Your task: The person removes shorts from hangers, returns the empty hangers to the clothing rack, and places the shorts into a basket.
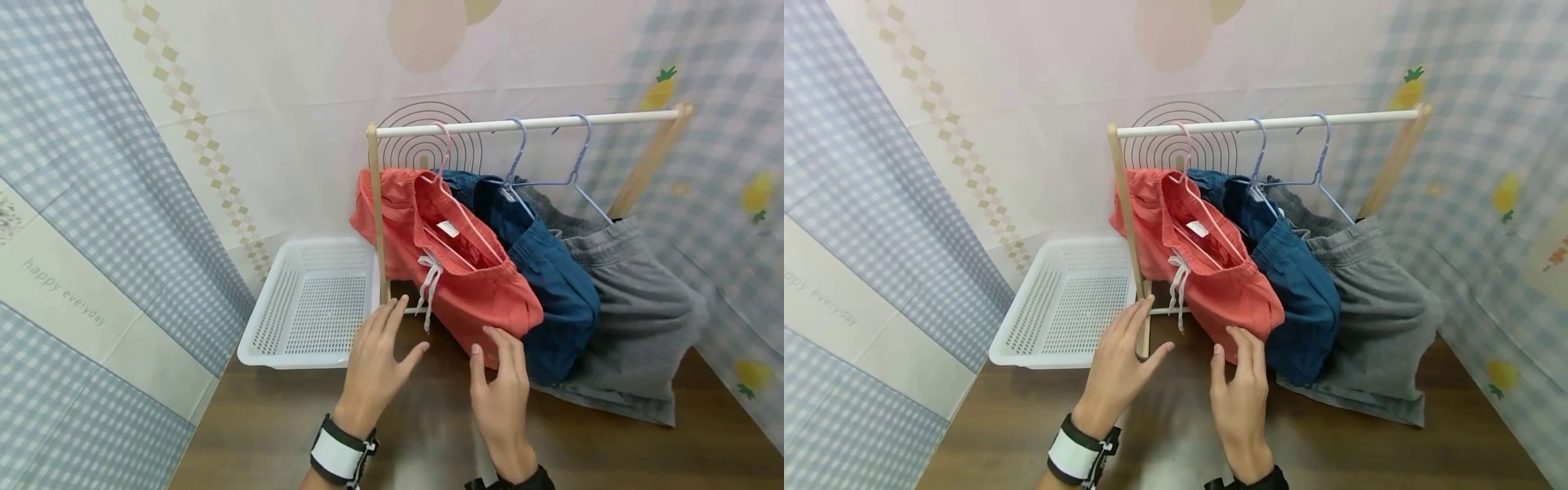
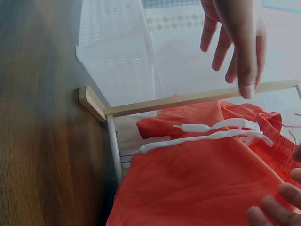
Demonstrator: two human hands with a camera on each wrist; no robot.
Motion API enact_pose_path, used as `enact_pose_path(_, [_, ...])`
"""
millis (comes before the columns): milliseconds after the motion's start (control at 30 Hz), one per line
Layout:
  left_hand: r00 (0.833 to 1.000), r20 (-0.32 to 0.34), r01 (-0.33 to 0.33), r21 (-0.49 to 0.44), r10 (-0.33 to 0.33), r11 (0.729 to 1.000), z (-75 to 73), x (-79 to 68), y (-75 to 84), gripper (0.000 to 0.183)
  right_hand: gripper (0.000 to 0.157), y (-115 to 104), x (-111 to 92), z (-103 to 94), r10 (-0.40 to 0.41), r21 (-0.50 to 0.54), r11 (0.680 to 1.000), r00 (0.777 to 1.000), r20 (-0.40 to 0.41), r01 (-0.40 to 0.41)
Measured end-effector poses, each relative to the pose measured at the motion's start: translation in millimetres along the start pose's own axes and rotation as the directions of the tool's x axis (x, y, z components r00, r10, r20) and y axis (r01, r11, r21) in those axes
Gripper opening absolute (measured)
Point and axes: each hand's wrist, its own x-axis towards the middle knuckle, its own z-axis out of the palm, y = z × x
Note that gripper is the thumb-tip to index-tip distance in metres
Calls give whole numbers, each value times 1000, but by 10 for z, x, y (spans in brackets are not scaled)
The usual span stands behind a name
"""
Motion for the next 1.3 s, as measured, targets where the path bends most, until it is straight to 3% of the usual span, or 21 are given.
enact_pose_path(133, [1000, 15, -7, -69, 8, 998, 10, 30, 58, 80, 30, 38, -1, -22, -15, 34, 999, 998, -66, 18])
enact_pose_path(367, [1000, 0, -29, -100, 29, 995, 28, 113, 164, 76, 27, 66, 28, -56, 15, 48, 999, 991, -129, -9])
enact_pose_path(567, [999, -6, -41, -132, 41, 990, 24, 195, 268, 74, 28, 89, 61, -102, 99, 47, 995, 968, -230, -90])
enact_pose_path(733, [999, -12, -52, -160, 51, 986, 28, 281, 343, 74, 33, 132, 136, -153, 93, 80, 994, 954, -285, -73])
enact_pose_path(967, [997, -23, -81, -166, 78, 983, 66, 352, 403, 76, 43, 155, 221, -206, 131, 112, 988, 955, -266, -104])
enact_pose_path(1300, [996, -52, -79, -111, 74, 991, 79, 483, 529, 78, 44, 123, 289, -205, 101, 81, 993, 969, -225, -85])
